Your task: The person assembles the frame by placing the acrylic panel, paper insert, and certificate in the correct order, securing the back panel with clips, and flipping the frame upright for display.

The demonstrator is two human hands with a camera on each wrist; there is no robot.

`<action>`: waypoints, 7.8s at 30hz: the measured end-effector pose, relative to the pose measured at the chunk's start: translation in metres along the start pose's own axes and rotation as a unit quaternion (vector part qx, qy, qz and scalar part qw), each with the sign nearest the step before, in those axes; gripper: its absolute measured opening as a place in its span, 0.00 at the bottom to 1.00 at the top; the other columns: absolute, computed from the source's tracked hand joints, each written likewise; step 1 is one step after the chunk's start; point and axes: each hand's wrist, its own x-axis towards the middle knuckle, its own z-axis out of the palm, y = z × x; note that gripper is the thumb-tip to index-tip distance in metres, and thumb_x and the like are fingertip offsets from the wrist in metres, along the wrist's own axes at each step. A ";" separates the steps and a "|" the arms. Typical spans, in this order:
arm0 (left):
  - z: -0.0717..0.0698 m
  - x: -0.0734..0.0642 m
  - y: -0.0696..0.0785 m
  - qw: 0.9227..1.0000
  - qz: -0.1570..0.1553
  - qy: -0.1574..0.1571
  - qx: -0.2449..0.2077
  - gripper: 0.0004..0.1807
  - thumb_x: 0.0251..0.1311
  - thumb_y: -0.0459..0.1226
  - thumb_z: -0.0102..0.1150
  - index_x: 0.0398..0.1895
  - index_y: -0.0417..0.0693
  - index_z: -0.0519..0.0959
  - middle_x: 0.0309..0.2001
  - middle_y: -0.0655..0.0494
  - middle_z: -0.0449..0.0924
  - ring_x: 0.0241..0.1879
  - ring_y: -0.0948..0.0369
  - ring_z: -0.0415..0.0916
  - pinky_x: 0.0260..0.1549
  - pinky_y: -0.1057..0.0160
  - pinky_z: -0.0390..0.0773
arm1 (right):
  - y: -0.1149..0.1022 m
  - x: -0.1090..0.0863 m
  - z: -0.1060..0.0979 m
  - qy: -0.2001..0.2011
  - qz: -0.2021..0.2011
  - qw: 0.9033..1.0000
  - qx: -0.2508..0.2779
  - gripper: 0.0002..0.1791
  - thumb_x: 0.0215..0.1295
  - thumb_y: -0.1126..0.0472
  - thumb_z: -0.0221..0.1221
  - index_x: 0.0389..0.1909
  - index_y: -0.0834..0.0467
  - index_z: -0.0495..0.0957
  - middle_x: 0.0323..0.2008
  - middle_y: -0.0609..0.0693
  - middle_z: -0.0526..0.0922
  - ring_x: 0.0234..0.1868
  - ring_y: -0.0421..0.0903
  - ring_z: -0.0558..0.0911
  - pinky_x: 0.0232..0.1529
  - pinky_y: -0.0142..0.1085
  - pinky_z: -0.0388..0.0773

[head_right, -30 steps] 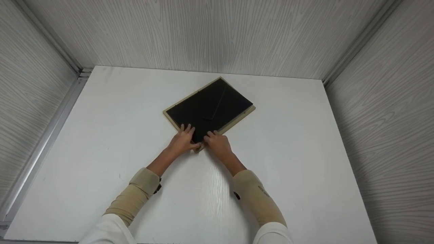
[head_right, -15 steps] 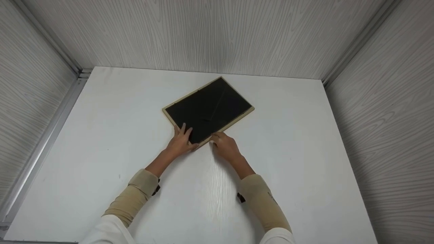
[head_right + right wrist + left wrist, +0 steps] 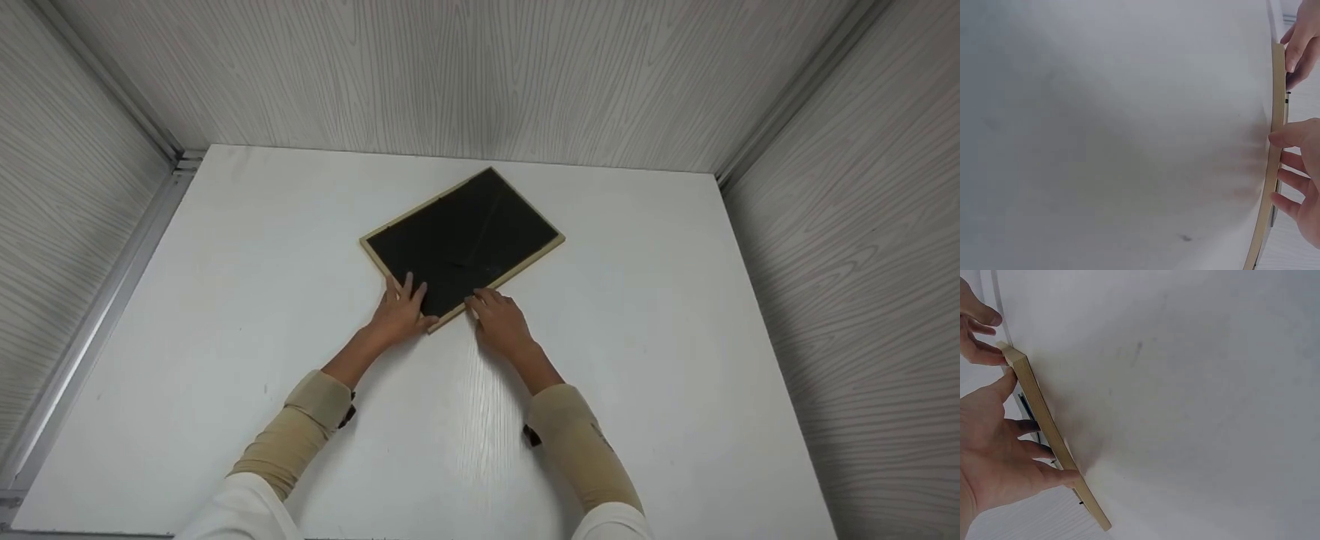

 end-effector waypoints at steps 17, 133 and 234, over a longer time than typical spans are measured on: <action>-0.010 -0.009 -0.024 0.995 0.074 -0.037 -0.055 0.41 0.57 0.53 0.58 0.69 0.44 0.56 0.71 0.50 0.42 0.68 0.43 0.28 0.63 0.47 0.38 | 0.073 -0.023 -0.034 0.001 0.173 0.981 0.086 0.37 0.61 0.53 0.59 0.65 0.68 0.58 0.66 0.67 0.52 0.66 0.64 0.51 0.60 0.57 0.51; -0.010 -0.012 -0.064 0.963 -0.007 -0.007 -0.269 0.43 0.55 0.35 0.63 0.70 0.37 0.49 0.70 0.41 0.36 0.66 0.46 0.45 0.61 0.53 0.53 | 0.114 -0.018 -0.012 0.131 0.299 0.932 0.156 0.10 0.61 0.66 0.57 0.42 0.66 0.74 0.28 0.59 0.77 0.26 0.53 0.75 0.28 0.43 0.70; -0.019 -0.023 -0.059 0.978 0.057 -0.081 -0.183 0.37 0.60 0.37 0.58 0.68 0.34 0.53 0.70 0.44 0.41 0.69 0.51 0.33 0.63 0.56 0.48 | 0.042 -0.061 -0.044 -0.165 0.176 0.965 0.101 0.40 0.62 0.51 0.55 0.64 0.74 0.53 0.67 0.67 0.48 0.67 0.62 0.47 0.60 0.52 0.55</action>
